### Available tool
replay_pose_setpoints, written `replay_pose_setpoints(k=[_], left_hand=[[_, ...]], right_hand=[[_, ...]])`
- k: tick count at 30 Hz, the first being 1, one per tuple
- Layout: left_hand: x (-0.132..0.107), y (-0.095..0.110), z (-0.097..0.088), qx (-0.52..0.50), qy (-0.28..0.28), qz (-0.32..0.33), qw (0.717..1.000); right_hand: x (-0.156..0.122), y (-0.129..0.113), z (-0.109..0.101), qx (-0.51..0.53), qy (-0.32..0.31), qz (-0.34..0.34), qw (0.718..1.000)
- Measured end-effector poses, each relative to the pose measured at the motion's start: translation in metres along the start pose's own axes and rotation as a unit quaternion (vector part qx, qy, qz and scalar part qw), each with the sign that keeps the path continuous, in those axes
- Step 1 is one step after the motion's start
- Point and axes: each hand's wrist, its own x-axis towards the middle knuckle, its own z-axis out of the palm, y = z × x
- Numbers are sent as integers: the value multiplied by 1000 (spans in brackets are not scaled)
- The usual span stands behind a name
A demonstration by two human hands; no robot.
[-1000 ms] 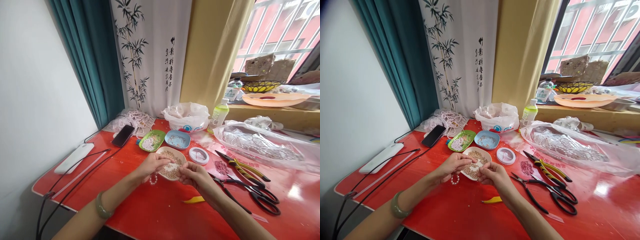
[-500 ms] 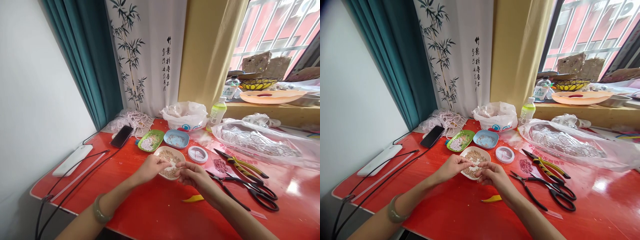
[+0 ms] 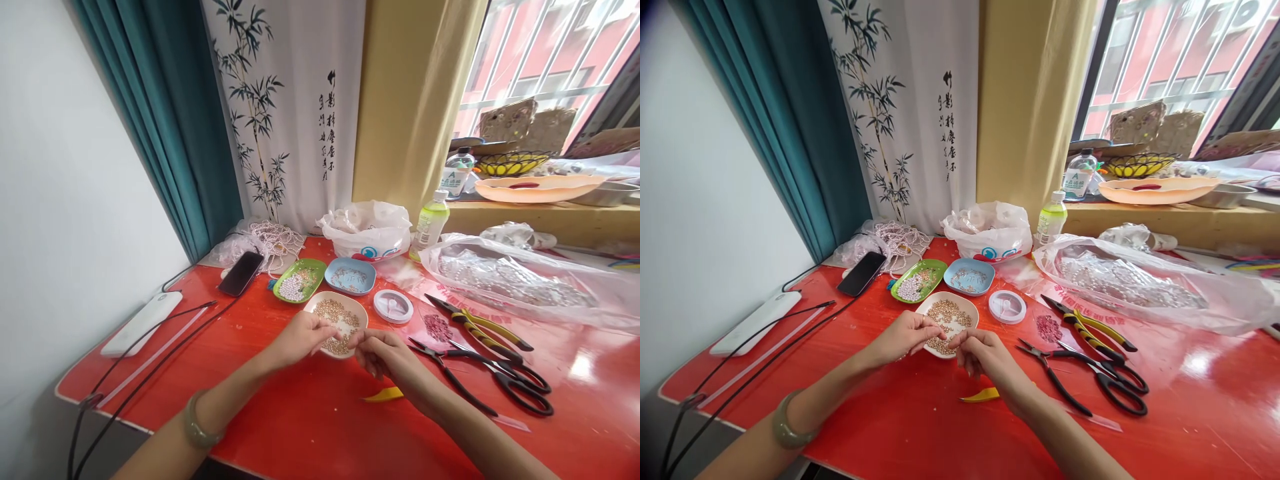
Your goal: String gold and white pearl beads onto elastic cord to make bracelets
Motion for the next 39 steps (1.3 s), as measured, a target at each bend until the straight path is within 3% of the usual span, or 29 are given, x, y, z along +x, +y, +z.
replay_pose_setpoints(k=[5, 11, 16, 20, 25, 34, 39], left_hand=[[-1, 1, 0, -21, -3, -24, 999], [2, -3, 2, -40, -5, -34, 999], [1, -4, 4, -31, 1, -23, 999], [1, -4, 4, -27, -5, -24, 999], [1, -5, 4, -50, -14, -19, 998], [2, -9, 6, -71, -25, -16, 997], [2, -10, 8, -68, -28, -15, 997]], right_hand=[[2, 6, -2, -27, -21, 1, 999], [1, 5, 1, 5, 7, -9, 1000], [1, 5, 3, -68, 33, -25, 997], [3, 10, 2, -96, 6, -36, 995], [4, 15, 4, -82, -24, -18, 996], [4, 18, 5, -103, 31, 7, 994], [4, 20, 6, -105, 12, 6, 994]])
